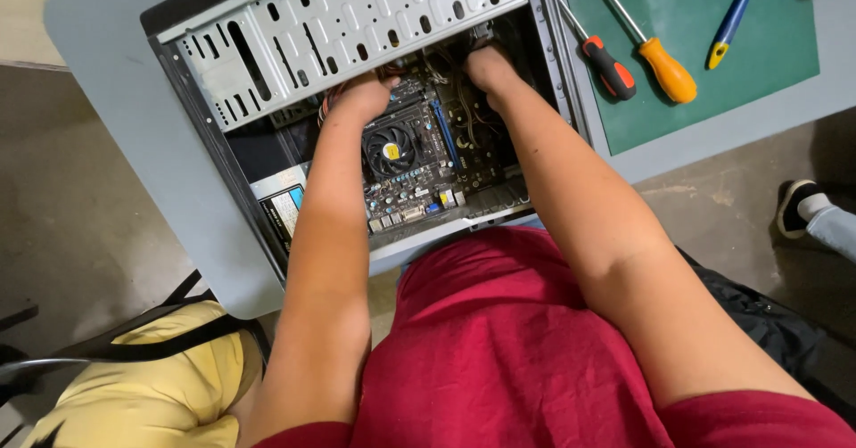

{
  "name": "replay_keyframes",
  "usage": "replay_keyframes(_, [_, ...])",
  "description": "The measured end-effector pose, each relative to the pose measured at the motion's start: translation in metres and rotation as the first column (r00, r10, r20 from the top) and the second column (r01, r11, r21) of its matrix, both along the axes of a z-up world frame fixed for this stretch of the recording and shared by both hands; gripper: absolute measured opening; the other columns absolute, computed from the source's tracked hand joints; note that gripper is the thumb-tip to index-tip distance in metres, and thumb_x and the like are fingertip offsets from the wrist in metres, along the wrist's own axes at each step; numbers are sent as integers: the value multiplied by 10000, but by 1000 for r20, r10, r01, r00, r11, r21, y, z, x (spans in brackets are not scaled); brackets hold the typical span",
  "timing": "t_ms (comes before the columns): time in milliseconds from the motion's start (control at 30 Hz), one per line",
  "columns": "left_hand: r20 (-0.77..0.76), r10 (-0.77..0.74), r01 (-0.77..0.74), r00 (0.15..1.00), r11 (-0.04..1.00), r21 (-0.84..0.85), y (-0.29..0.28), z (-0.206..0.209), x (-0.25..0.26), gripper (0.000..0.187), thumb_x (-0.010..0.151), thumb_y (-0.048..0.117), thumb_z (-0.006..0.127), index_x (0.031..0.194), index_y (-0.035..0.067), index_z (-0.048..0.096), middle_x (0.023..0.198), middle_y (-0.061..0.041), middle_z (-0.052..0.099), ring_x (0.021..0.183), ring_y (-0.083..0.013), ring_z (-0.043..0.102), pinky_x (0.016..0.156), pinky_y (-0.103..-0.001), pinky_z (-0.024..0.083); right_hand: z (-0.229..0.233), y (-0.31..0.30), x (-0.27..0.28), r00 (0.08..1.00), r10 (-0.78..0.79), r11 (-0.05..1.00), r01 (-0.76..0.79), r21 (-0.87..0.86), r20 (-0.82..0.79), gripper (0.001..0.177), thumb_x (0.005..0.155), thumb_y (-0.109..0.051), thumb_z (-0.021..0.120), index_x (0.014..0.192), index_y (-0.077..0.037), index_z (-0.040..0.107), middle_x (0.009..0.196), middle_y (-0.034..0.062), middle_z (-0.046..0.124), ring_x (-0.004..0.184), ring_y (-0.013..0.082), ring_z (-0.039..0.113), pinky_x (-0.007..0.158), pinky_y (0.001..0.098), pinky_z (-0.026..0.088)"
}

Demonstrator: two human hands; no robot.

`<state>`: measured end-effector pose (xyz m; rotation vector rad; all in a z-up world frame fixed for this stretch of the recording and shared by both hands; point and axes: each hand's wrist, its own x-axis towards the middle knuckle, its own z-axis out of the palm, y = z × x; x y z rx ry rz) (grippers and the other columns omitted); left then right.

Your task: The person works inside an open desktop computer case, using their hands to organize and connect various internal cables to the motherboard. They handle power and data cables, routing them around the CPU fan and other components.

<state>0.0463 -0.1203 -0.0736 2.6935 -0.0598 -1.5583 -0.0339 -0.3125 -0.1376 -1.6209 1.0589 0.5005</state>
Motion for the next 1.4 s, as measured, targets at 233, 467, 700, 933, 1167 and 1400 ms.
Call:
replay_keyframes(233, [29,50,-48,998,997,-59,1,-4,0,710,1056,602,396,1543,88,344,1556,-144,434,1328,-388,506,1008,-484,490,22,1,2,994,-2,998,9,68,-109,364,887,-53,430,1179,-35,646,1130,149,681,1005,276,658,811,350,547])
replay_keyframes(467, [51,132,-119,990,972,-203,6,45,-16,698,1063,511,432,1531,-1,360,1556,-237,417,1431,-436,408,1145,-535,382,-4,-8,-2,995,100,993,-100,65,-6,290,886,-165,514,1118,-94,671,1120,87,715,1068,247,677,891,334,577])
replay_keyframes(700, [269,186,-68,945,916,-395,17,-54,-24,692,1044,460,577,1407,-123,493,1377,-335,571,1355,-465,510,1162,-551,388,-129,-52,-5,665,747,598,-684,-418,-19,413,880,-499,814,1102,-156,754,1081,-34,749,1126,174,680,934,252,520])
replay_keyframes(933, [362,168,-23,917,927,-373,19,20,-83,627,986,300,634,1484,-21,427,1465,-227,496,1389,-441,463,1161,-520,399,33,-16,-24,544,826,408,-759,-508,-148,289,882,-279,701,1017,-34,773,944,124,751,985,314,720,793,384,578])
replay_keyframes(1167, [816,216,235,537,890,-390,52,44,-97,445,936,137,712,1332,8,553,1284,-187,570,1270,-378,463,1029,-529,383,102,-6,-42,557,821,409,-726,-553,-124,356,894,-239,621,1132,-15,763,1010,212,755,1002,403,726,772,500,589])
replay_keyframes(1400, [444,543,-228,713,778,-585,49,33,-55,387,1042,386,487,947,24,586,1225,-207,631,1353,-391,458,1279,-534,158,135,6,-44,545,837,488,-776,-400,-35,385,960,-219,525,1287,-109,695,1168,170,713,998,404,659,773,474,515])
